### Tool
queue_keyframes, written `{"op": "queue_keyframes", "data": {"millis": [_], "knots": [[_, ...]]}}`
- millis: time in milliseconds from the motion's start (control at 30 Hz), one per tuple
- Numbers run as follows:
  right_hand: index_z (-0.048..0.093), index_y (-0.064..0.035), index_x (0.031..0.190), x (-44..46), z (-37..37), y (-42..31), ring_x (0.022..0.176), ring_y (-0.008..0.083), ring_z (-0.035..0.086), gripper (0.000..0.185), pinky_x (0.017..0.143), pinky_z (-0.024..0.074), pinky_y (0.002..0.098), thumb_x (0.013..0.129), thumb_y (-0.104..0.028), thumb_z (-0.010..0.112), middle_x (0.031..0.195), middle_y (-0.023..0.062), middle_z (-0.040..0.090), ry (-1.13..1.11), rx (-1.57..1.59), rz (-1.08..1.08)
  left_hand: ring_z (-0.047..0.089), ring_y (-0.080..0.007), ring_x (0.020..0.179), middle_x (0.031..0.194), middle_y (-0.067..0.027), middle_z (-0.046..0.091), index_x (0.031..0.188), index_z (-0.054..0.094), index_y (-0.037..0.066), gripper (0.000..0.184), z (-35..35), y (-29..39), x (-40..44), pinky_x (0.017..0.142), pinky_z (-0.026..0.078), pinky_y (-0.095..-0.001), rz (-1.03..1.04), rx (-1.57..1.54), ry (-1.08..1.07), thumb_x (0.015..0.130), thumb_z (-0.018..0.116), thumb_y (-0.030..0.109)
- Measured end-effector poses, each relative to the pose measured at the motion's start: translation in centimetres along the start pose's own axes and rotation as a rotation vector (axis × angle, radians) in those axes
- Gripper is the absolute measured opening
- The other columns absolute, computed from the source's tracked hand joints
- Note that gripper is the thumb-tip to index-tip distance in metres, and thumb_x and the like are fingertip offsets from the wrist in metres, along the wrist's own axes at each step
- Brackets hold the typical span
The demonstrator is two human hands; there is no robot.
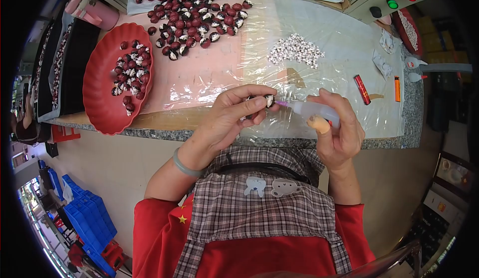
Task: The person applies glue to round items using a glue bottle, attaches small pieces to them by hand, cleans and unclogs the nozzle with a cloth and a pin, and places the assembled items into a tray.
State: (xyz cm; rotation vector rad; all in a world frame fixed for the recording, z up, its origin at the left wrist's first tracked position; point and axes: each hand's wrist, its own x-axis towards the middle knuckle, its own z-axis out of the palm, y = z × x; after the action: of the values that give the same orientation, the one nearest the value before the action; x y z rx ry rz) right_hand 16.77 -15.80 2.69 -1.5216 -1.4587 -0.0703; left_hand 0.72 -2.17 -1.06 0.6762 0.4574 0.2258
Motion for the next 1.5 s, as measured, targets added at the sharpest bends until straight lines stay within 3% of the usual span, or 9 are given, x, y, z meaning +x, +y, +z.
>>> {"op": "queue_keyframes", "data": {"millis": [533,633,833,967,1000,1100,1300,1400,1500], "knots": [[0.056,0.0018,0.11,-0.2,-0.2,0.1,0.07,0.0239,0.066,0.034,0.057,0.0525,0.0289,0.083,-0.017,0.067,0.088,0.0172,0.066,0.024,-0.025,-0.031,0.047,-0.0069,0.064,0.093,-0.0123,0.065,0.116,0.059,-0.002,0.032,-0.3,-0.1,0.0,0.056,0.036,-0.0153,-0.002,-0.023,0.029,0.09,0.06,0.016],[0.054,0.0024,0.11,-0.7,-0.2,0.2,0.068,0.0215,0.065,0.033,0.056,0.052,0.027,0.084,-0.014,0.067,0.092,0.0184,0.066,0.088,0.071,0.108,0.047,-0.0068,0.064,0.094,-0.0124,0.065,0.116,0.058,-0.002,0.032,-0.2,0.1,0.0,0.053,0.033,-0.0155,0.006,-0.017,0.006,0.09,0.06,0.015],[0.047,-0.0009,0.113,-0.6,-0.6,2.0,0.064,0.0173,0.061,0.034,0.053,0.0487,0.0231,0.085,-0.009,0.064,0.1,0.0189,0.062,0.255,0.797,0.477,0.045,-0.0073,0.063,0.096,-0.0133,0.064,0.118,0.057,-0.002,0.032,-0.3,0.0,0.0,0.052,0.033,-0.0161,0.002,-0.051,0.0,0.089,0.059,0.014],[0.046,-0.0019,0.113,-0.3,-1.2,3.6,0.077,0.0205,0.062,0.033,0.063,0.053,0.0276,0.085,-0.005,0.062,0.104,0.0174,0.059,0.314,0.924,0.588,0.042,-0.0085,0.063,0.1,-0.0149,0.062,0.119,0.055,-0.001,0.031,-0.4,-0.2,0.2,0.055,0.034,-0.0174,-0.004,-0.148,-0.017,0.09,0.057,0.011],[0.048,-0.0015,0.109,-0.4,-1.5,4.1,0.08,0.0202,0.062,0.031,0.069,0.0536,0.0287,0.083,-0.004,0.064,0.095,0.0118,0.059,0.31,0.927,0.644,0.042,-0.0088,0.064,0.101,-0.0153,0.061,0.119,0.054,0.0,0.031,-0.4,-0.2,0.2,0.056,0.035,-0.0178,-0.007,-0.176,-0.016,0.09,0.056,0.011],[0.05,-0.001,0.105,-0.5,-2.1,5.5,0.079,0.0185,0.062,0.028,0.069,0.0534,0.0278,0.082,-0.001,0.065,0.091,0.0083,0.058,0.263,0.891,0.821,0.042,-0.0094,0.065,0.101,-0.0147,0.058,0.119,0.053,0.0,0.031,-0.6,-0.3,0.2,0.058,0.036,-0.0184,-0.015,-0.257,-0.036,0.09,0.056,0.012],[0.056,-0.0035,0.107,0.1,-1.7,7.7,0.079,0.0171,0.063,0.026,0.067,0.0505,0.0285,0.082,-0.002,0.063,0.088,0.007,0.061,0.066,0.401,0.928,0.045,-0.0089,0.069,0.098,-0.012,0.059,0.119,0.054,-0.002,0.031,-0.9,-0.3,0.1,0.058,0.037,-0.0173,-0.02,-0.301,-0.07,0.091,0.054,0.01],[0.06,-0.0022,0.098,1.5,-1.3,7.7,0.077,0.0203,0.063,0.019,0.066,0.0485,0.0328,0.08,-0.006,0.065,0.083,0.0087,0.061,-0.098,-0.096,0.764,0.044,-0.0091,0.068,0.097,-0.0122,0.059,0.119,0.054,-0.003,0.031,-1.0,-0.3,0.0,0.056,0.037,-0.0172,-0.02,-0.302,-0.071,0.091,0.053,0.01],[0.063,0.0004,0.089,1.7,-0.5,8.3,0.075,0.0268,0.062,0.015,0.067,0.0476,0.037,0.077,-0.009,0.067,0.083,0.0126,0.061,-0.094,-0.311,0.479,0.042,-0.0092,0.067,0.097,-0.012,0.059,0.119,0.054,-0.003,0.031,-1.1,-0.2,0.0,0.056,0.036,-0.017,-0.02,-0.299,-0.063,0.091,0.053,0.01]]}}
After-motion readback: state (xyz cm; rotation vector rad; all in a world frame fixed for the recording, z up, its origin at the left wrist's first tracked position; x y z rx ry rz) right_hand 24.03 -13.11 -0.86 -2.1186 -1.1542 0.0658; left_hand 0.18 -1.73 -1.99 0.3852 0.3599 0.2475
